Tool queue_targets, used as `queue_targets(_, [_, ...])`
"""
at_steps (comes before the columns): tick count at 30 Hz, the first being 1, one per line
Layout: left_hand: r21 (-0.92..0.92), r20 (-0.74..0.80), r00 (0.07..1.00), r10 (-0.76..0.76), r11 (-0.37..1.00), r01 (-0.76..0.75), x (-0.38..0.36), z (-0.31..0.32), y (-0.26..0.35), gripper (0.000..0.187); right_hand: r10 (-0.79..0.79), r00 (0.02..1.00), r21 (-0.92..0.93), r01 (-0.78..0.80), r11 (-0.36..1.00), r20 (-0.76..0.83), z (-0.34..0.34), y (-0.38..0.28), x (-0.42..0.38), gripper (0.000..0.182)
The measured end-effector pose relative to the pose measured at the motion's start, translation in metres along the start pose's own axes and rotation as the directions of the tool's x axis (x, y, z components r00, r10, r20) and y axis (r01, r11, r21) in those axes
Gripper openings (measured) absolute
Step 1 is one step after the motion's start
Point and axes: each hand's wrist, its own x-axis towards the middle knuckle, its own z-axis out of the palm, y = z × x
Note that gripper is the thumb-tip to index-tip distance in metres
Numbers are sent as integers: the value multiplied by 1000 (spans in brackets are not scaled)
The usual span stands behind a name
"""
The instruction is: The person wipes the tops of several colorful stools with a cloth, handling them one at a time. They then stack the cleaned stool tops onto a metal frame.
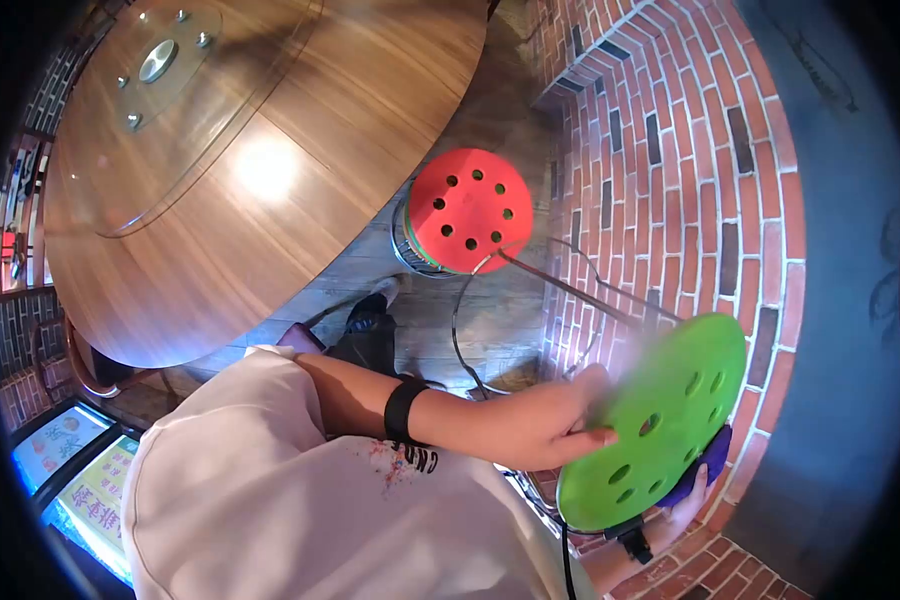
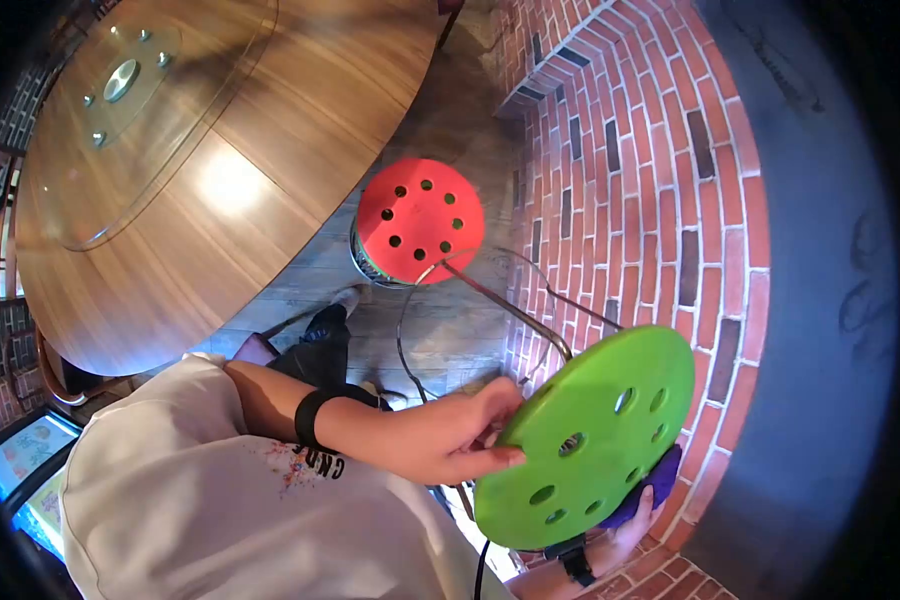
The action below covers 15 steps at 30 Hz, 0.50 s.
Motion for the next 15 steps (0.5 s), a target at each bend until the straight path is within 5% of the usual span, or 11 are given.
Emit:
queue_targets(4, [22, -125, 990, 71, 997, -69, -7, -45, 11, 34, -130, 977, 90, 116, 989, 170, 107, -40, 19, 62])
queue_targets(7, [38, -273, 953, 128, 992, -123, -19, -81, -1, 33, 65, 976, -43, -57, 997, 208, 104, -14, 81, 56])
queue_targets(15, [32, -487, 872, -45, 997, 69, -44, -158, -53, 27, -21, 926, -140, 79, 987, 376, 255, 36, 167, 50])
